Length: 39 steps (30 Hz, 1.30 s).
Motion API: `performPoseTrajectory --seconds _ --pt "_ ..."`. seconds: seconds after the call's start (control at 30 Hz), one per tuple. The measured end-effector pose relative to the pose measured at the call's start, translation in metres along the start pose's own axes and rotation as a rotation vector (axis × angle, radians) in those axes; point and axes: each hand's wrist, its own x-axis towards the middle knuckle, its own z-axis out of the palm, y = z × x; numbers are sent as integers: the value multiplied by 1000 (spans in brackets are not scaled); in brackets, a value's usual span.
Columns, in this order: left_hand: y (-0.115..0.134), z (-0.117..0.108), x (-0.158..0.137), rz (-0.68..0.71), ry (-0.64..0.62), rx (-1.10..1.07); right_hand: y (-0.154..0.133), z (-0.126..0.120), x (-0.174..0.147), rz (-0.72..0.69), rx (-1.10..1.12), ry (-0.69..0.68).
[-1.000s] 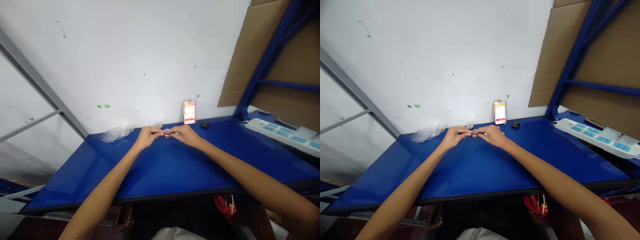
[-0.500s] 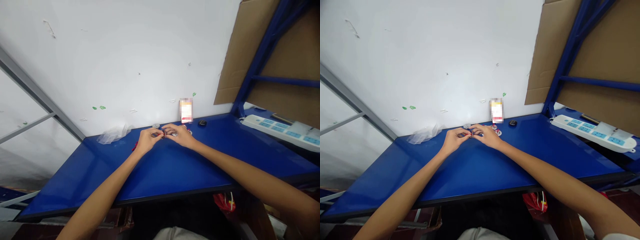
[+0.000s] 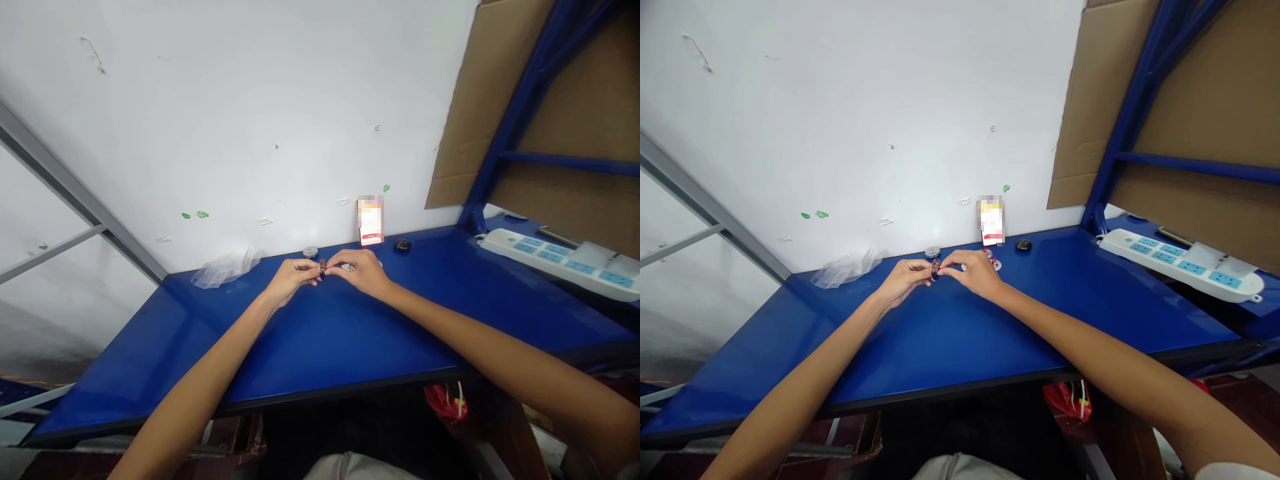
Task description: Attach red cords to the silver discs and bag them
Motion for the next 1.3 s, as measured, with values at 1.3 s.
performPoseTrajectory --seconds 1.3 --pt "0 12 -2 390 157 788 27 -17 8 -2 -318 -223"
